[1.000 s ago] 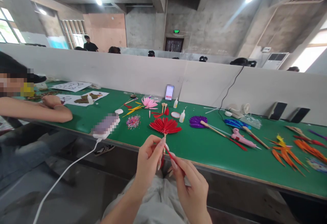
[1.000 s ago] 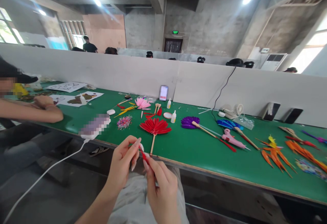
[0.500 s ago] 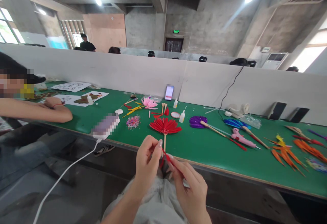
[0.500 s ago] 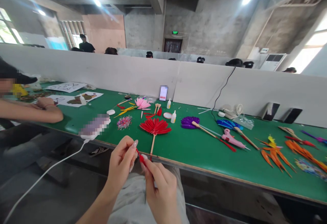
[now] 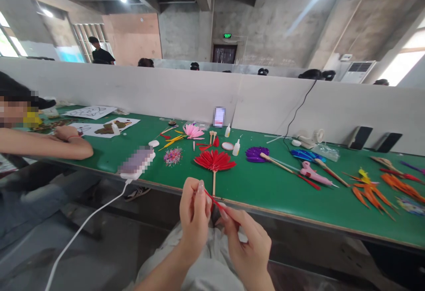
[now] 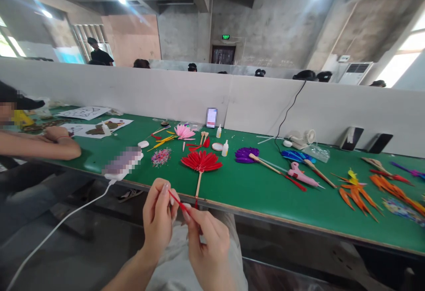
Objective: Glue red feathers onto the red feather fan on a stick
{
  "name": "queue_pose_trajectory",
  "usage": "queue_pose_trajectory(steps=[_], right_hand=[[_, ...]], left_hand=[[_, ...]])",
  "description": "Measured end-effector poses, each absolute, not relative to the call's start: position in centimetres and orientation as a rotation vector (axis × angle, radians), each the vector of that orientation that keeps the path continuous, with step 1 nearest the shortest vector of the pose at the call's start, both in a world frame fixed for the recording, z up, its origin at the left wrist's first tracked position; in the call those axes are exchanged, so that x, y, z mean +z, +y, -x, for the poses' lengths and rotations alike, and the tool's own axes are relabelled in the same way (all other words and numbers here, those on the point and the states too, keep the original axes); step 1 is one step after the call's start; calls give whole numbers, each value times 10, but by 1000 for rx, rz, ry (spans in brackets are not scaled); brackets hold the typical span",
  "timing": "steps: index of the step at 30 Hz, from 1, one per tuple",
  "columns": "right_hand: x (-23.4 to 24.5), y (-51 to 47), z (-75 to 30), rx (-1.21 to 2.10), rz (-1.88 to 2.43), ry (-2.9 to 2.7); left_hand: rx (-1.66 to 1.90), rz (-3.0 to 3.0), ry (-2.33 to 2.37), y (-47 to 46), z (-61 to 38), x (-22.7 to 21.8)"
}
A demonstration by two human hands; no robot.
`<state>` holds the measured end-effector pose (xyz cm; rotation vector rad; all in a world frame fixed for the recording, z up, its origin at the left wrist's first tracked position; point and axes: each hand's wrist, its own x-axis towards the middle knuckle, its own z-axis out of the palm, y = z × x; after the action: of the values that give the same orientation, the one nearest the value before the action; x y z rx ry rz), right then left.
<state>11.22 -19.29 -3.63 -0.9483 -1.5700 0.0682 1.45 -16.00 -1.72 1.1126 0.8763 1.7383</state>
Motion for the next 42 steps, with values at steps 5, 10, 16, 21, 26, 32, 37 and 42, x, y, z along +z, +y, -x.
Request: queue_pose_trajectory(steps=[5, 10, 16, 21, 26, 32, 37, 42], right_hand=[[-33, -197, -112, 146, 1019, -1488], [-30, -199, -113, 223, 1036, -1464], [-31, -199, -114, 273, 1042, -1471], [-33, -199, -111, 287, 1078, -1437], [-35, -196, -111, 152, 1068, -1471], [-38, -192, -114, -14, 991, -1563], [-38, -189, -113, -41, 985, -1580], [-37, -188, -113, -54, 972, -1609]], left_hand=[[1692, -1029, 856, -157, -12, -14], [1669, -1110, 883, -155, -7, -11], [1607, -1267, 1005, -155, -8, -11], [1705, -1501, 1110, -153, -4, -14], [1695, -1492, 1104, -153, -4, -13], [1619, -1414, 1073, -153, -4, -8], [1664, -1539, 1152, -151, -2, -13], [1779, -1739, 1243, -149, -3, -14]])
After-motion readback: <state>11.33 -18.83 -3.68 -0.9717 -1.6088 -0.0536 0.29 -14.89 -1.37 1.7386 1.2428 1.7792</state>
